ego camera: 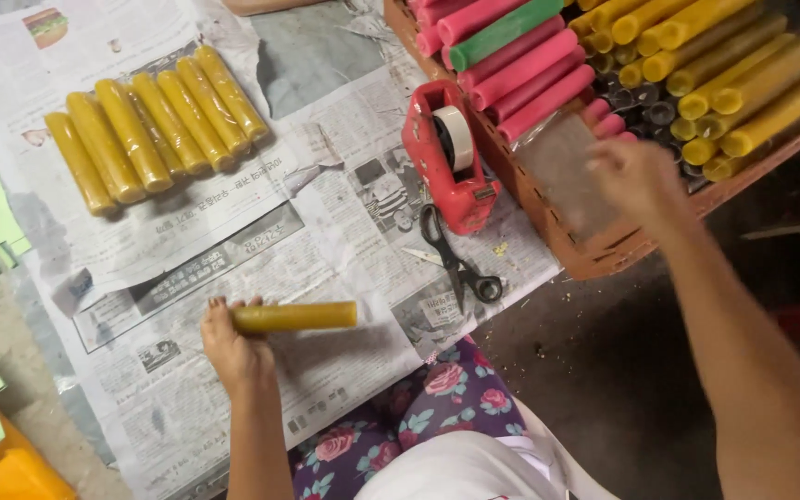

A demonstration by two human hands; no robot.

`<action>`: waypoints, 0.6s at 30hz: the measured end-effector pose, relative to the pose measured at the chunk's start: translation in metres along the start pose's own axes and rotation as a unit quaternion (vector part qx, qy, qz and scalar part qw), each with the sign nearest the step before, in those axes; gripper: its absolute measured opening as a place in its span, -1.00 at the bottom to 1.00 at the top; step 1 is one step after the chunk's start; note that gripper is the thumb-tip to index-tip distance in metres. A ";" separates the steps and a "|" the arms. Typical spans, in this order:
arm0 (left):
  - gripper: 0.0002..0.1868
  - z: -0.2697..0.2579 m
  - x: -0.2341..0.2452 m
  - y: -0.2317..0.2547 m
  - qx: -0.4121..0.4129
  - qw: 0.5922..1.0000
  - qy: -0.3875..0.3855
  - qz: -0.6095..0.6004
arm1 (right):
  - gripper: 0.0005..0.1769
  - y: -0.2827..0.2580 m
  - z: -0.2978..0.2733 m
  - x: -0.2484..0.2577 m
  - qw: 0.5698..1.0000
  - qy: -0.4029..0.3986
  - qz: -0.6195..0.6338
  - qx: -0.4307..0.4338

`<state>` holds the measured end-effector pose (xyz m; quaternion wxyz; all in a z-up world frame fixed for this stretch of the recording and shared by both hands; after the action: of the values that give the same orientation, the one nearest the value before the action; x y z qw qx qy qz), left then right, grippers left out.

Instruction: Wrapping yellow candles in clear plastic film and applying green adhesive labels at a workstation.

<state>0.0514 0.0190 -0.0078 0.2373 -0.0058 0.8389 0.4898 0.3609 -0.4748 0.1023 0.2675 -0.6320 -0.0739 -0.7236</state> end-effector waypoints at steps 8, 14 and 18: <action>-0.43 -0.054 -0.026 0.037 -0.138 0.860 0.001 0.491 | -0.52 0.060 0.036 -0.018 0.966 -0.197 -0.004 -0.169; -0.42 -0.057 -0.014 0.035 -0.208 0.775 -0.033 0.597 | -0.41 0.074 0.033 -0.010 0.959 -0.094 0.101 -0.249; -0.42 -0.056 -0.008 0.034 -0.198 0.776 -0.063 0.596 | -0.62 0.078 0.033 -0.004 0.959 -0.064 0.121 -0.247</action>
<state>0.0279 -0.0109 0.0461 -0.0564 0.4791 0.5426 0.6877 0.4275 -0.5248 0.0870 0.1826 -0.7278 0.1671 -0.6395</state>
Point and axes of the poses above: each hand's wrist, its own z-axis towards the middle knuckle, its own x-axis out of the back of the hand, y = z × x, the point moved 2 cm from there along z, towards the middle knuckle, and after that the axes turned 4 degrees about x, right-handed, at the moved point
